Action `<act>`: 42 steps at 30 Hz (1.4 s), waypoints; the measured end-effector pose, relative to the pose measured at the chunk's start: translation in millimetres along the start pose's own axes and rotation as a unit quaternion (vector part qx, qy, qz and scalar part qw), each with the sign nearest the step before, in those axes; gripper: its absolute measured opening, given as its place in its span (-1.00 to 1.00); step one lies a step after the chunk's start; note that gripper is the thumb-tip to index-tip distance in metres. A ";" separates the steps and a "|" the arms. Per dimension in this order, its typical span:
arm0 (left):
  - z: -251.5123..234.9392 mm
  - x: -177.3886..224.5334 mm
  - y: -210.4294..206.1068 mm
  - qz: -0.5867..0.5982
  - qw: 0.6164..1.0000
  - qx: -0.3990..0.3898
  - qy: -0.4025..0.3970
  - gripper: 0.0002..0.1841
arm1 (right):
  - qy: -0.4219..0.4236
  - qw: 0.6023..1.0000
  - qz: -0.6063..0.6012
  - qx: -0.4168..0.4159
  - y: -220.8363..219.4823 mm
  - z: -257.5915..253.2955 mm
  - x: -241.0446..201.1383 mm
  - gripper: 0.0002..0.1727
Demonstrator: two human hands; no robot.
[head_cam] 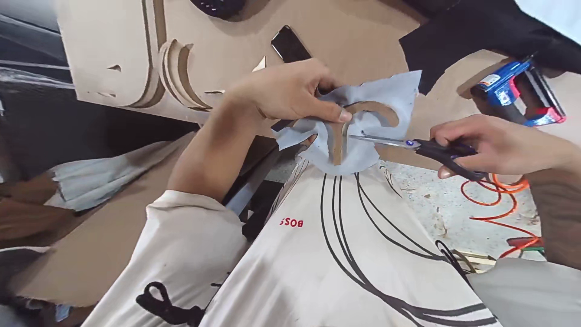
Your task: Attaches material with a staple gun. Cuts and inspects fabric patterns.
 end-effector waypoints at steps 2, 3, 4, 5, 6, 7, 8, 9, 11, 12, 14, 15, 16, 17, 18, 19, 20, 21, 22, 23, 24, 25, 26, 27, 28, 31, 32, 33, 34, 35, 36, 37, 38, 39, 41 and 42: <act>-1.1 -0.2 1.2 -0.027 1.000 -0.008 -0.003 -0.85 | -0.012 1.000 0.006 -0.006 -1.0 -2.6 4.9 -0.63; -1.8 -0.8 1.3 -0.040 0.999 -0.009 -0.004 -0.84 | -0.018 1.000 0.009 -0.011 -2.0 -3.5 7.5 -0.60; -2.8 -1.4 1.2 -0.047 0.999 -0.011 -0.009 -0.83 | -0.024 1.000 0.008 -0.015 -3.2 -3.9 9.6 -0.55; -3.3 -1.9 1.2 -0.050 0.999 -0.012 -0.015 -0.82 | -0.033 0.999 -0.001 -0.017 -4.0 -4.3 11.2 -0.53; -3.1 -2.6 1.9 -0.051 0.998 -0.013 -0.017 -0.81 | -0.040 0.999 -0.012 -0.016 -4.5 -4.6 12.2 -0.54; -2.1 -3.0 2.5 -0.050 0.998 -0.012 -0.019 -0.80 | -0.043 0.999 -0.024 -0.014 -5.2 -4.4 13.7 -0.57; 0.1 -3.2 3.1 -0.050 0.999 -0.007 -0.020 -0.78 | -0.042 0.999 -0.029 -0.016 -5.6 -4.9 14.1 -0.58; 3.0 -3.5 3.5 -0.055 0.998 0.003 -0.015 -0.79 | -0.035 0.999 -0.025 -0.018 -6.8 -5.8 13.0 -0.59; 8.7 -5.2 2.6 -0.077 0.996 0.043 0.024 -0.78 | -0.011 1.000 -0.005 -0.025 -12.1 -6.5 6.9 -0.58; 7.1 -5.4 2.5 -0.097 0.993 0.056 0.043 -0.75 | -0.005 1.000 -0.004 -0.015 -14.5 -3.5 2.9 -0.59; 1.8 -11.0 2.0 -0.113 0.989 0.083 0.047 -0.67 | 0.001 0.999 -0.021 0.026 -16.8 2.4 -2.3 -0.71; 2.6 -14.0 2.0 -0.106 0.989 0.092 0.055 -0.65 | -0.001 0.999 -0.022 0.041 -18.8 3.0 -1.4 -0.76; 3.4 -13.7 1.6 -0.100 0.988 0.098 0.061 -0.65 | -0.003 0.999 -0.016 0.052 -20.1 2.9 0.6 -0.77; 5.7 -14.4 1.4 -0.099 0.988 0.102 0.064 -0.65 | -0.004 0.998 -0.003 0.060 -22.6 1.9 2.7 -0.76; 7.2 -13.7 1.9 -0.105 0.987 0.101 0.069 -0.63 | -0.001 0.998 0.004 0.065 -25.4 0.6 4.4 -0.73; 8.3 -11.9 1.9 -0.114 0.986 0.095 0.074 -0.62 | 0.007 0.997 -0.005 0.071 -29.9 -1.0 6.0 -0.72; 8.6 -10.4 2.9 -0.120 0.986 0.086 0.077 -0.62 | 0.014 0.997 -0.021 0.078 -34.3 -2.2 7.6 -0.72; 6.8 -10.5 4.6 -0.118 0.987 0.073 0.080 -0.63 | 0.017 0.996 -0.029 0.083 -37.0 -0.9 10.3 -0.71; 3.5 -14.9 7.1 -0.114 0.988 0.058 0.081 -0.66 | 0.013 0.995 -0.027 0.091 -39.8 2.2 14.7 -0.70; -1.2 -23.3 10.4 -0.112 0.989 0.039 0.088 -0.67 | 0.004 0.995 -0.015 0.101 -42.9 5.1 21.6 -0.69; -7.3 -37.3 14.4 -0.113 0.988 0.019 0.099 -0.68 | -0.014 0.993 0.009 0.115 -45.9 8.0 32.2 -0.68; -15.5 -57.5 18.5 -0.115 0.987 0.008 0.113 -0.69 | -0.035 0.989 0.035 0.136 -48.5 12.2 46.9 -0.66; -23.6 -82.3 22.0 -0.110 0.985 0.011 0.131 -0.69 | -0.057 0.982 0.050 0.172 -51.3 16.8 65.2 -0.60; -32.3 -104.9 24.7 -0.107 0.982 0.014 0.154 -0.70 | -0.083 0.970 0.057 0.219 -53.0 22.0 84.5 -0.53; -44.7 -123.7 25.0 -0.120 0.978 0.010 0.173 -0.69 | -0.118 0.951 0.065 0.280 -53.0 29.5 102.8 -0.46; -67.8 -164.9 6.4 -0.155 0.960 -0.009 0.233 -0.58 | -0.218 0.857 0.128 0.448 -55.6 36.3 155.9 -0.47; -70.7 -176.4 -1.9 -0.137 0.961 0.008 0.242 -0.54 | -0.247 0.829 0.159 0.476 -57.5 32.8 169.9 -0.50; -69.9 -187.0 -8.5 -0.098 0.963 0.041 0.249 -0.53 | -0.272 0.803 0.182 0.499 -60.1 27.5 177.3 -0.52; -68.7 -193.4 -13.2 -0.050 0.964 0.088 0.246 -0.53 | -0.283 0.773 0.208 0.529 -59.0 23.6 174.2 -0.53; -66.0 -193.9 -16.9 -0.008 0.964 0.130 0.230 -0.53 | -0.285 0.746 0.237 0.553 -56.7 20.9 162.6 -0.52; -66.8 -188.9 -17.8 0.027 0.966 0.158 0.204 -0.55 | -0.270 0.727 0.260 0.575 -49.1 19.5 146.0 -0.50; -65.8 -184.5 -21.3 0.059 0.967 0.177 0.175 -0.57 | -0.236 0.720 0.268 0.594 -45.6 16.7 127.3 -0.51; -61.6 -179.9 -26.5 0.089 0.966 0.188 0.152 -0.57 | -0.192 0.731 0.255 0.603 -46.7 9.4 112.2 -0.50; -57.5 -173.1 -32.1 0.114 0.967 0.188 0.132 -0.55 | -0.139 0.760 0.213 0.598 -49.0 -1.8 100.6 -0.46; -52.4 -157.2 -40.8 0.143 0.968 0.173 0.108 -0.55 | -0.057 0.849 0.026 0.525 -51.7 -35.7 88.1 -0.22; -50.9 -151.4 -44.6 0.135 0.973 0.163 0.097 -0.60 | -0.034 0.874 -0.084 0.478 -53.7 -54.1 86.3 -0.15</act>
Point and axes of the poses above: each hand's wrist, its own z-axis away from the middle knuckle, its own y-axis out of the back of the hand, x = y × z, the point moved 6 cm from there along -z, towards the middle knuckle, and after that the axes turned 6 degrees about -z, right-handed, at the moved point
